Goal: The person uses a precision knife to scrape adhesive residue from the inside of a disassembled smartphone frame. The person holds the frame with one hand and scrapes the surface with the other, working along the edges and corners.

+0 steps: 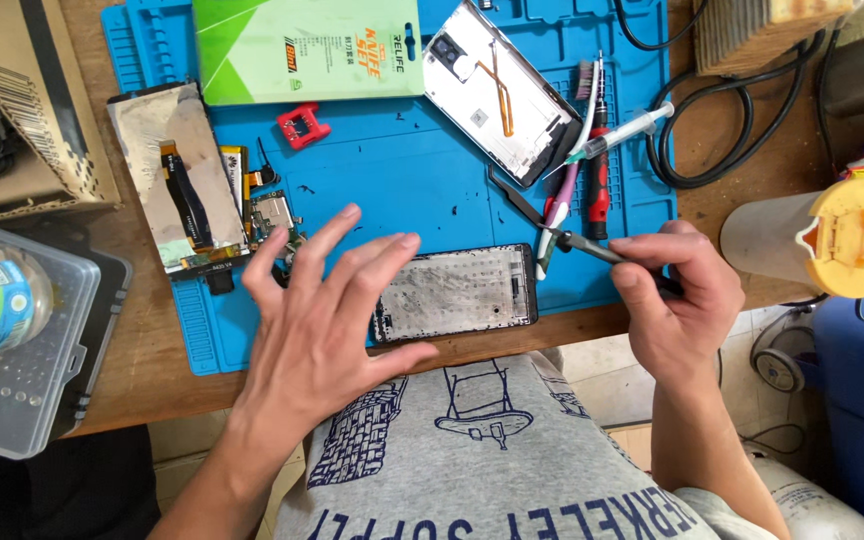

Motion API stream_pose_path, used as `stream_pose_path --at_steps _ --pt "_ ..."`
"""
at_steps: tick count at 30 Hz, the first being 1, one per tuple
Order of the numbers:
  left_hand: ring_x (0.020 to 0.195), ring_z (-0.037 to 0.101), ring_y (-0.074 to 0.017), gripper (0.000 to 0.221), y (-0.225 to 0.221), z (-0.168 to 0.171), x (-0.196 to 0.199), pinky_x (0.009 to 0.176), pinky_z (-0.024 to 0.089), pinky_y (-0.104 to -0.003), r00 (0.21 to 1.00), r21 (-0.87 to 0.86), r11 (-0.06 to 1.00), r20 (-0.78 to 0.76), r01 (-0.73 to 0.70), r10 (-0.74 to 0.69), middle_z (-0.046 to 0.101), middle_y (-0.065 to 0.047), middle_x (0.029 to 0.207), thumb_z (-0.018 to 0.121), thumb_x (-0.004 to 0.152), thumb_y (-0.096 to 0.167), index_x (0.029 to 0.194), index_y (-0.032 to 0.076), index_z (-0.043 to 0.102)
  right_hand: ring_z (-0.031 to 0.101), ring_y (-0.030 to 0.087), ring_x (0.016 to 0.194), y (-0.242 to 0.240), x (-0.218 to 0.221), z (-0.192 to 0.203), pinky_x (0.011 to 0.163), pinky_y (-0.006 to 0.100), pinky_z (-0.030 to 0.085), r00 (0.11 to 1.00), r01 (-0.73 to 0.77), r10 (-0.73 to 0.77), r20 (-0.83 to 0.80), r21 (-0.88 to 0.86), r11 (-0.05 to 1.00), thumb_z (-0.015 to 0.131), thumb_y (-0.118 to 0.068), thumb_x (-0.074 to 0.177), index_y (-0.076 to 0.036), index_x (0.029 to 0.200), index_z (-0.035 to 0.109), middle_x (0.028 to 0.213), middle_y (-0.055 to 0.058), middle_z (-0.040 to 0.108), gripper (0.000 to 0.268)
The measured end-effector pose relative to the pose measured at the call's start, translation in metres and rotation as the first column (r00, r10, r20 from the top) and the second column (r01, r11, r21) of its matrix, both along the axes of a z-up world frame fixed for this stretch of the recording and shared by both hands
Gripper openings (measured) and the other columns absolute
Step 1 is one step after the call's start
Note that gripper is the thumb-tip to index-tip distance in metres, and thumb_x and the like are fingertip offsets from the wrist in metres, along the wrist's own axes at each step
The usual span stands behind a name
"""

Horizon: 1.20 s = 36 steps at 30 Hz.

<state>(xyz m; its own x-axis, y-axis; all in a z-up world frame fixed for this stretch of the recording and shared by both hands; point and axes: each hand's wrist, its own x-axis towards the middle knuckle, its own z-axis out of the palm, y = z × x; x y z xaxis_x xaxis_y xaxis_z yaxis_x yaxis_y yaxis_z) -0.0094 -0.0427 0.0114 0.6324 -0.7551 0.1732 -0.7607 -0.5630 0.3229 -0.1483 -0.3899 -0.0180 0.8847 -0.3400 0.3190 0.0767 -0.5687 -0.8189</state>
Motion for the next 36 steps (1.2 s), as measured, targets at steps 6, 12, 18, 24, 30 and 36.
stream_pose_path --at_steps 6,12,18,24,30,36 --pt "0.152 0.063 -0.0309 0.113 0.006 0.004 0.003 0.13 0.024 -0.064 0.997 -0.042 0.999 -0.075 0.017 -0.02 0.076 -0.001 0.146 0.101 0.081 0.076 0.17 0.023 0.056 0.056 0.022 0.087 0.005 0.003 0.012 0.082 0.034 0.045 0.998 -0.025 0.02 -0.063 -0.085 0.996 0.079 -0.02 0.113 0.001 0.123 0.077 0.103 0.012 0.075 0.023" --pt "0.157 0.063 -0.03 0.111 0.031 0.0 0.002 0.129 0.027 -0.065 0.999 -0.031 0.999 -0.05 0.017 -0.018 0.076 0.0 0.154 0.103 0.079 0.068 0.167 0.023 0.055 0.061 0.023 0.084 0.007 0.004 0.027 0.08 0.036 0.047 0.986 -0.122 0.097 -0.132 -0.194 0.973 0.086 -0.016 0.109 -0.001 0.12 0.081 0.108 0.016 0.083 0.02" --pt "0.162 0.06 -0.033 0.116 0.032 0.001 0.001 0.131 0.026 -0.066 1.0 -0.015 1.0 -0.012 -0.005 0.005 0.074 -0.002 0.164 0.101 0.082 0.082 0.168 0.02 0.054 0.067 0.022 0.089 0.016 0.008 0.038 0.081 0.033 0.051 0.962 -0.192 0.147 -0.232 -0.183 0.964 0.094 -0.013 0.102 -0.004 0.117 0.087 0.103 0.012 0.079 0.019" --pt "0.156 0.064 -0.0331 0.105 0.035 -0.001 0.001 0.131 0.026 -0.067 0.999 -0.038 0.999 -0.017 -0.034 0.033 0.082 -0.002 0.154 0.103 0.086 0.075 0.162 0.018 0.058 0.069 0.019 0.09 0.01 0.012 0.043 0.082 0.032 0.051 0.936 -0.286 0.222 -0.274 -0.219 0.933 0.098 -0.01 0.099 -0.006 0.12 0.088 0.099 0.008 0.072 0.023" --pt "0.154 0.067 -0.0332 0.097 0.034 0.002 0.004 0.131 0.026 -0.066 0.999 -0.047 0.998 -0.034 -0.041 0.039 0.082 0.002 0.152 0.099 0.089 0.076 0.159 0.02 0.062 0.063 0.023 0.087 -0.007 0.004 0.041 0.082 0.037 0.05 0.931 -0.307 0.22 -0.292 -0.298 0.904 0.099 -0.013 0.1 -0.009 0.117 0.088 0.099 0.007 0.074 0.021" --pt "0.151 0.069 -0.0327 0.099 0.035 -0.001 0.002 0.131 0.025 -0.065 0.997 -0.015 0.997 -0.017 -0.073 0.072 0.082 0.001 0.147 0.09 0.092 0.085 0.162 0.019 0.064 0.064 0.022 0.089 -0.012 0.002 0.046 0.081 0.036 0.052 0.933 -0.297 0.204 -0.297 -0.312 0.902 0.099 -0.012 0.099 -0.007 0.116 0.088 0.102 0.008 0.077 0.021"
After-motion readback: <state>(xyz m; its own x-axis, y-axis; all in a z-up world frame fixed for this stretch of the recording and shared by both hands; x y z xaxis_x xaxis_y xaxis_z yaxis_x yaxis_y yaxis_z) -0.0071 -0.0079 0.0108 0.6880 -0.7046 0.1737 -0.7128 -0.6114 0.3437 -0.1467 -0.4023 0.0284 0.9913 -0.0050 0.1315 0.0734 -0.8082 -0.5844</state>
